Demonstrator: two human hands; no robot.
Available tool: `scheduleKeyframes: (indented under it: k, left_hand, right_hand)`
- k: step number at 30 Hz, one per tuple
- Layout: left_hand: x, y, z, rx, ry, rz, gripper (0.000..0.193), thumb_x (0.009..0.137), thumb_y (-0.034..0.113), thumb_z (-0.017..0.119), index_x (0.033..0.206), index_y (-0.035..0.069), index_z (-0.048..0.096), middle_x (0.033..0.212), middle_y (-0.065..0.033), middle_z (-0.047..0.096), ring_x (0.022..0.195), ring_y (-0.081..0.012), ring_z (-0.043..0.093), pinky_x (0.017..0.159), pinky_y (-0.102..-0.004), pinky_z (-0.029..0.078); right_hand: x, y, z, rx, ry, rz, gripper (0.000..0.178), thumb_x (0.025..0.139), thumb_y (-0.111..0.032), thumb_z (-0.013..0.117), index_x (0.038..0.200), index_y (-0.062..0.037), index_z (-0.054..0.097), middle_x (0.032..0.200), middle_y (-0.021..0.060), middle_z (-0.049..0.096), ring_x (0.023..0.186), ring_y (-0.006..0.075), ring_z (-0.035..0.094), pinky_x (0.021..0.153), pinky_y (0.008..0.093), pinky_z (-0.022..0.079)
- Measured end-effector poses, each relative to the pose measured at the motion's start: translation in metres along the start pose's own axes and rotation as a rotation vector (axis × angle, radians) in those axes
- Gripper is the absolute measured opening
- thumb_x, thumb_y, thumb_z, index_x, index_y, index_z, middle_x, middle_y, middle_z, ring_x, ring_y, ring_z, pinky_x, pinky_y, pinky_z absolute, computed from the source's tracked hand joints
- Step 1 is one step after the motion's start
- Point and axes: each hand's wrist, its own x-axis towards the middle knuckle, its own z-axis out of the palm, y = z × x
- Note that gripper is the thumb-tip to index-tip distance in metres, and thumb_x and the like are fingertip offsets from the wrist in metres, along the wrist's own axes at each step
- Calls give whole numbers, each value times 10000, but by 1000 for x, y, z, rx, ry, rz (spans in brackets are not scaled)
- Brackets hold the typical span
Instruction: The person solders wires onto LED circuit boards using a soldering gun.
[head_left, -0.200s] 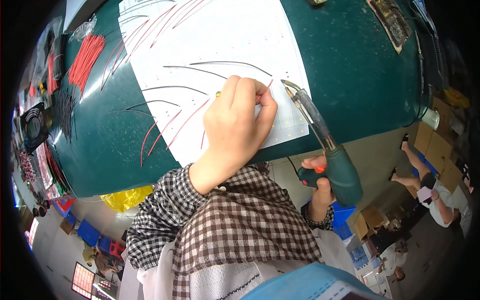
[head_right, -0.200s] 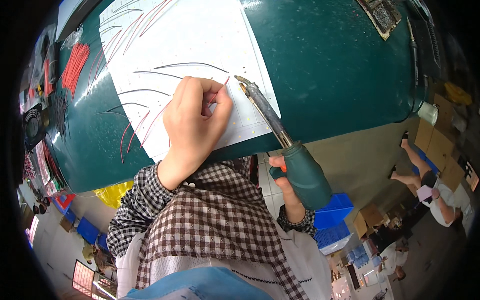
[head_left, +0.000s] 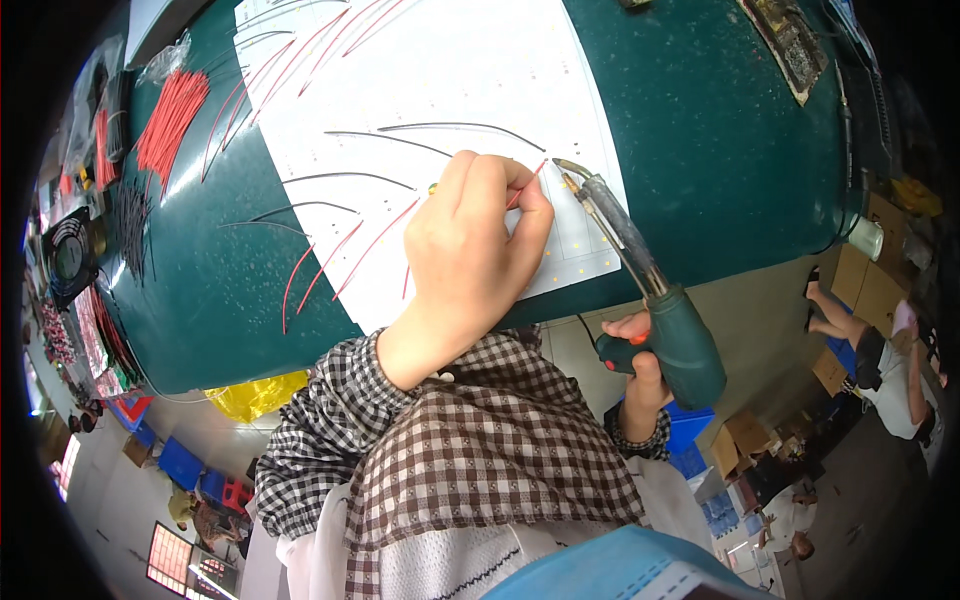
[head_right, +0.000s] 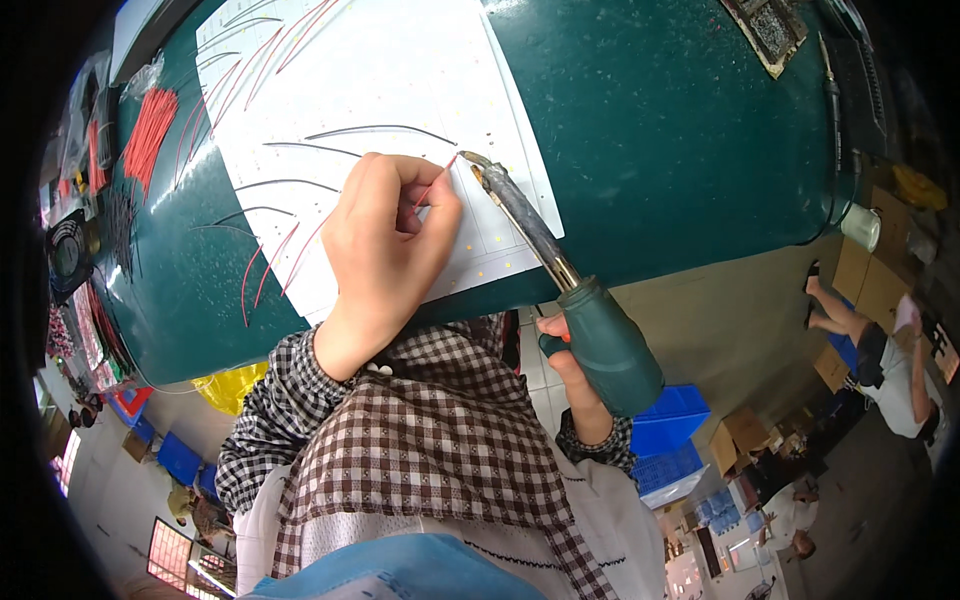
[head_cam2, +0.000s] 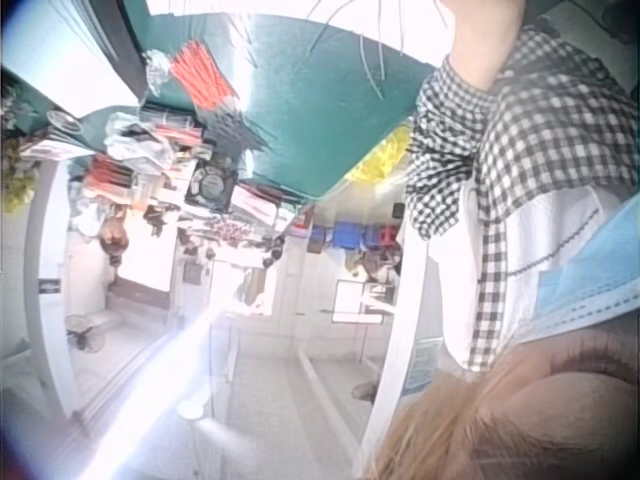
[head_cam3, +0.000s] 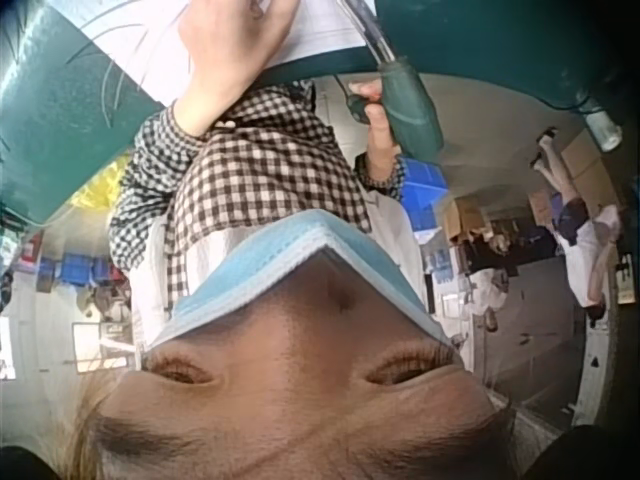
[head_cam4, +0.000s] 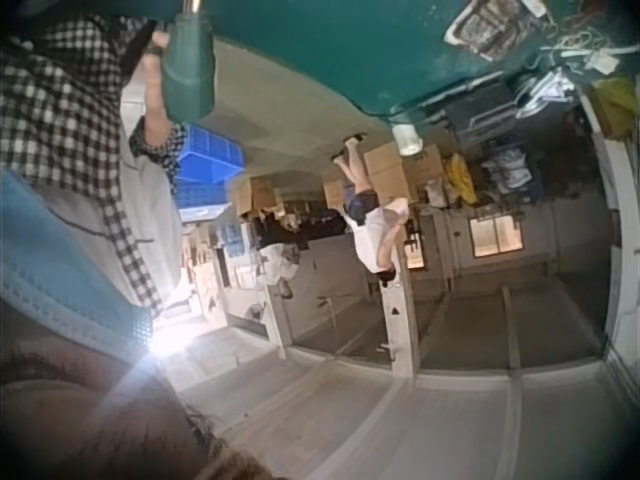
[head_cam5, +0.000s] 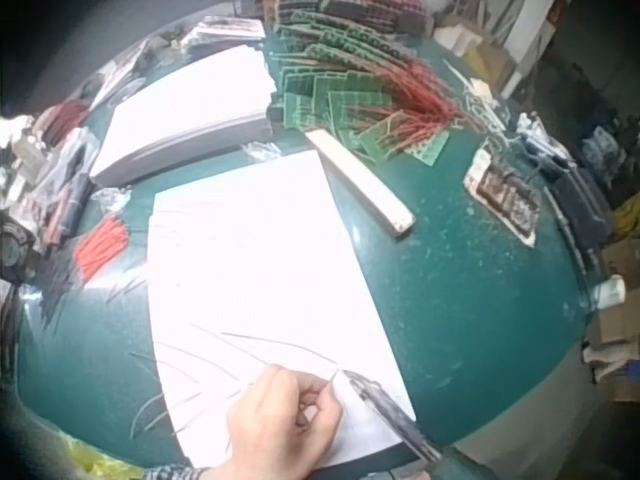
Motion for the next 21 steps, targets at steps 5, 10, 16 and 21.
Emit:
scheduleKeyframes:
  k: [5, 10, 16, 21]
  left_hand:
    - [2, 0, -2, -1, -7, -12, 149, 702, 9, 675, 754, 68, 548, 690, -52, 529, 516, -210, 532, 452, -308, 417]
    - [3, 1, -3, -12, -8, -14, 143, 707, 10, 674, 758, 67, 553, 691, -51, 529, 511, -207, 530, 451, -305, 417]
    - [3, 3, -3, -31, -24, -34, 140, 715, 9, 674, 751, 67, 552, 687, -45, 526, 491, -187, 516, 442, -299, 410]
    - [4, 3, -3, -37, -27, -32, 142, 717, 11, 676, 751, 69, 552, 685, -44, 524, 486, -185, 510, 441, -296, 409]
  right_hand:
    - [3, 0, 0, 2, -15, 7, 420, 884, -330, 636, 998, 64, 543, 878, 128, 584, 819, 225, 605, 768, 394, 547]
    - [5, 0, 0, -3, -18, 6, 407, 884, -322, 637, 987, 62, 548, 880, 127, 584, 819, 225, 604, 766, 399, 550]
    - [6, 3, 1, 61, -13, -23, 408, 886, -295, 635, 1024, 77, 539, 885, 129, 586, 815, 218, 605, 767, 398, 558]
    - [4, 6, -2, 45, -23, -28, 411, 890, -279, 627, 1052, 88, 534, 883, 130, 587, 808, 218, 604, 763, 403, 563]
